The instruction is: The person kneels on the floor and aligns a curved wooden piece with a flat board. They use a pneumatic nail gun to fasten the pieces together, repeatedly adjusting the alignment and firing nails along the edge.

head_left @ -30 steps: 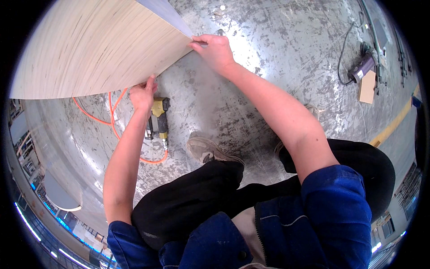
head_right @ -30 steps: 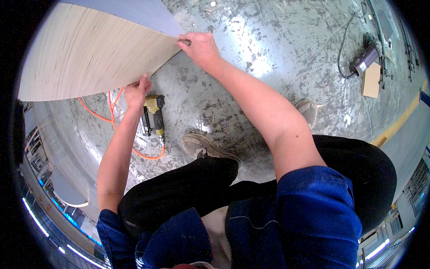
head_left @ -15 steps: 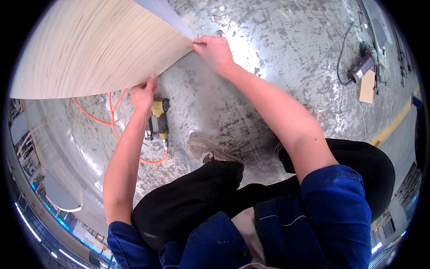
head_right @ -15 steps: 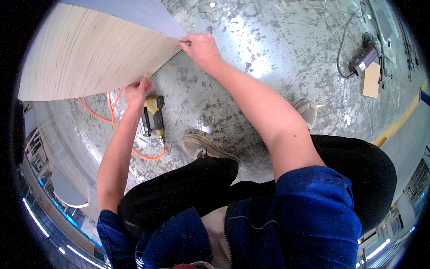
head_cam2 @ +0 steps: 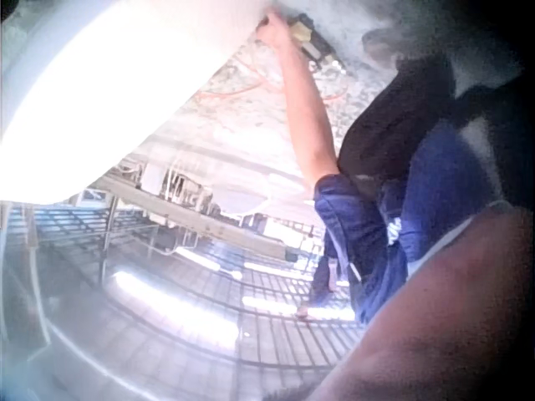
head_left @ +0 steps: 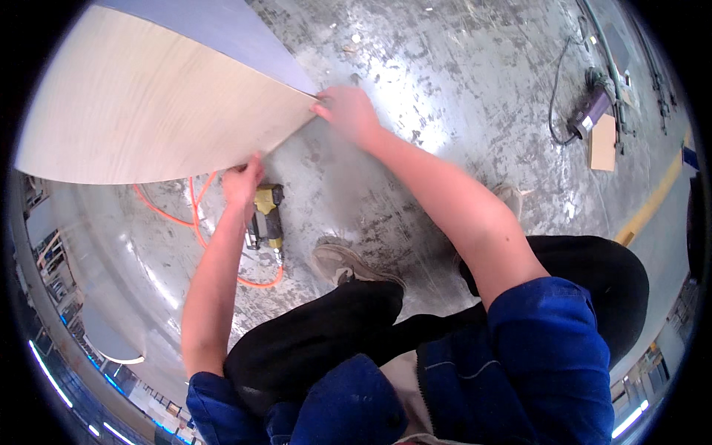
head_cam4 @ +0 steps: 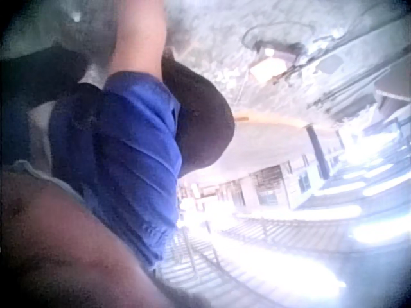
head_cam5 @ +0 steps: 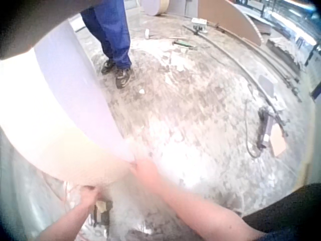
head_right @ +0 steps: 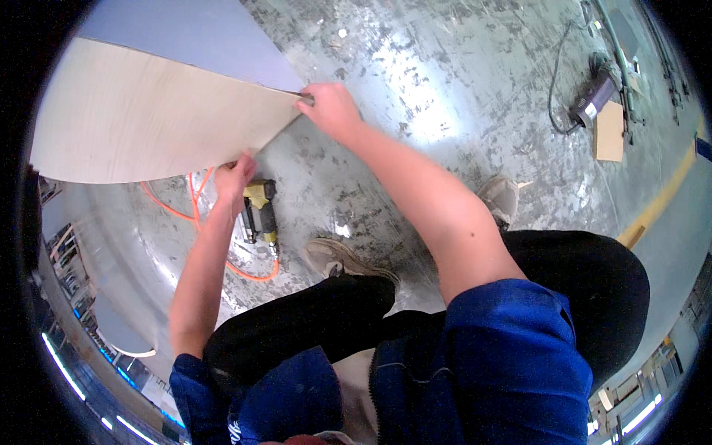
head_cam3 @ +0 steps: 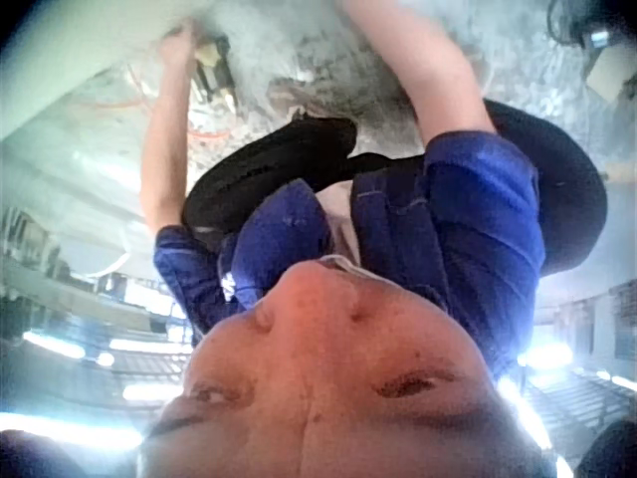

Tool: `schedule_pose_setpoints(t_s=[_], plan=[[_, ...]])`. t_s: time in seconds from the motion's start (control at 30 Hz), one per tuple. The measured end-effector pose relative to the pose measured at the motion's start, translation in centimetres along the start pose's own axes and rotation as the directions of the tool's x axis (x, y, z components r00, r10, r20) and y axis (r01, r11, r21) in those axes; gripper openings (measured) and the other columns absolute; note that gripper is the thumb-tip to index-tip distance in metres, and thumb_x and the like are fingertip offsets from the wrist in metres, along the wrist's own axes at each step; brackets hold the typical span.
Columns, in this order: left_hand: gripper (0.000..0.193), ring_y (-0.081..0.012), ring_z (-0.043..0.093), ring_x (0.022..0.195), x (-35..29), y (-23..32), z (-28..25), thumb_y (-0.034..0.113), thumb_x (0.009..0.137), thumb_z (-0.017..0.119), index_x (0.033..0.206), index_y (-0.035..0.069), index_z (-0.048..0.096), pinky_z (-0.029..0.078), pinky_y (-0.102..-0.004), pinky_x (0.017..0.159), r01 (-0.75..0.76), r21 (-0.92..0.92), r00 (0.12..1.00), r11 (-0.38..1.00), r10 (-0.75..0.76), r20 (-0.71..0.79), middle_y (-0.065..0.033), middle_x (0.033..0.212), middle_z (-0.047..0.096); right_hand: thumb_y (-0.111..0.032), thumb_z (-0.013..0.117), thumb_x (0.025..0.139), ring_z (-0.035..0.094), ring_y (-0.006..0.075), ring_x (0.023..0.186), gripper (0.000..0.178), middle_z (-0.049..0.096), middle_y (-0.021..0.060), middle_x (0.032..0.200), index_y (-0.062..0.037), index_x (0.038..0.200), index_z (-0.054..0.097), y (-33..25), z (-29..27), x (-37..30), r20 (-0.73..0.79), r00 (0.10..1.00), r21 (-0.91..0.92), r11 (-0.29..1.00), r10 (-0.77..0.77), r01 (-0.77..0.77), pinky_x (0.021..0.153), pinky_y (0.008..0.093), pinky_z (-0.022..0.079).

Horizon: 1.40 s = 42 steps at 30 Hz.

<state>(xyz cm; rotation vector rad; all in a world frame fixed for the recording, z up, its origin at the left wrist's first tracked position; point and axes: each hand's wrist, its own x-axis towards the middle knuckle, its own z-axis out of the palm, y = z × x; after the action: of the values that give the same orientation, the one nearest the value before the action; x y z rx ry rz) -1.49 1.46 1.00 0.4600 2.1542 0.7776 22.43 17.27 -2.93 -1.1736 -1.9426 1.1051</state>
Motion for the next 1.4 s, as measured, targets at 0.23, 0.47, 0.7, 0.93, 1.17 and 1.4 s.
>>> schedule_pose_setpoints(t_s=[0.23,0.47,0.7,0.93,1.17,1.4], plan=[[0.057,-0.0173,0.065,0.094,-4.5,2.6,-0.4,0.035,0.09,0.077,0.119,-0.011,0.06,0.053,-0.0308,0.084,0.012,-0.001,0.999,1.0,-0.012,0.04,-0.0133,0.108,0.068,-0.029,0.08,0.083,0.07,0.0299,0.103,0.042,0.071,0.013,0.119,-0.0056,0.118,0.071,-4.5,-2.2,1.0,-0.149,0.959,0.24,0.932,-0.242,0.273,0.091,0.0381,0.057],[0.056,-0.0249,0.06,0.113,-8.1,5.4,-2.6,0.033,0.098,0.067,0.13,-0.011,0.053,0.045,-0.0342,0.1,-0.314,-0.112,0.886,0.943,0.248,-0.393,-0.0178,0.121,0.064,-0.024,0.081,0.085,0.066,0.0308,0.116,0.046,0.068,0.0184,0.125,-0.0034,0.124,0.068,-15.7,-6.2,7.5,-0.249,0.886,0.531,0.71,-0.391,0.462,0.101,0.0385,0.052],[0.037,-0.0207,0.058,0.117,-11.1,16.5,-7.8,0.014,0.103,0.058,0.133,-0.007,0.052,0.044,-0.0335,0.103,-0.633,0.025,0.589,0.774,0.502,-0.633,-0.0149,0.129,0.061,-0.021,0.071,0.089,0.063,0.0386,0.118,0.046,0.065,0.021,0.129,-0.0001,0.13,0.062,-25.3,-8.8,14.8,-0.203,0.821,0.519,0.652,-0.533,0.552,0.101,0.0419,0.051],[0.043,-0.0169,0.065,0.089,-15.7,15.2,-12.8,0.032,0.098,0.066,0.12,-0.005,0.064,0.052,-0.033,0.083,-0.274,0.264,0.845,0.925,0.363,-0.392,-0.0141,0.098,0.072,-0.007,0.053,0.097,0.048,0.0352,0.139,0.047,0.053,0.0241,0.145,0.0062,0.142,0.049,-27.9,-9.5,17.4,-0.168,0.788,0.54,0.613,-0.592,0.576,0.118,0.0397,0.033],[0.036,-0.0313,0.071,0.091,-27.4,0.5,-11.9,0.017,0.087,0.071,0.117,-0.002,0.065,0.055,-0.0421,0.082,-0.082,0.601,0.987,0.795,-0.019,0.159,-0.0187,0.094,0.073,-0.009,0.055,0.095,0.026,0.0366,0.151,0.064,0.033,0.0209,0.16,-0.0023,0.155,0.034,-27.8,-6.8,16.3,0.085,0.844,0.693,0.64,-0.529,0.332,0.125,0.0445,0.02],[0.046,-0.0219,0.07,0.081,-31.3,2.9,-10.4,0.018,0.09,0.074,0.128,-0.004,0.061,0.056,-0.0337,0.075,0.055,0.516,0.983,0.855,-0.137,0.122,-0.016,0.092,0.073,-0.012,0.057,0.095,0.03,0.0406,0.148,0.064,0.038,0.0231,0.156,-0.0004,0.153,0.034,-27.5,-10.2,16.9,-0.017,0.807,0.644,0.61,-0.591,0.461,0.125,0.0465,0.023]])
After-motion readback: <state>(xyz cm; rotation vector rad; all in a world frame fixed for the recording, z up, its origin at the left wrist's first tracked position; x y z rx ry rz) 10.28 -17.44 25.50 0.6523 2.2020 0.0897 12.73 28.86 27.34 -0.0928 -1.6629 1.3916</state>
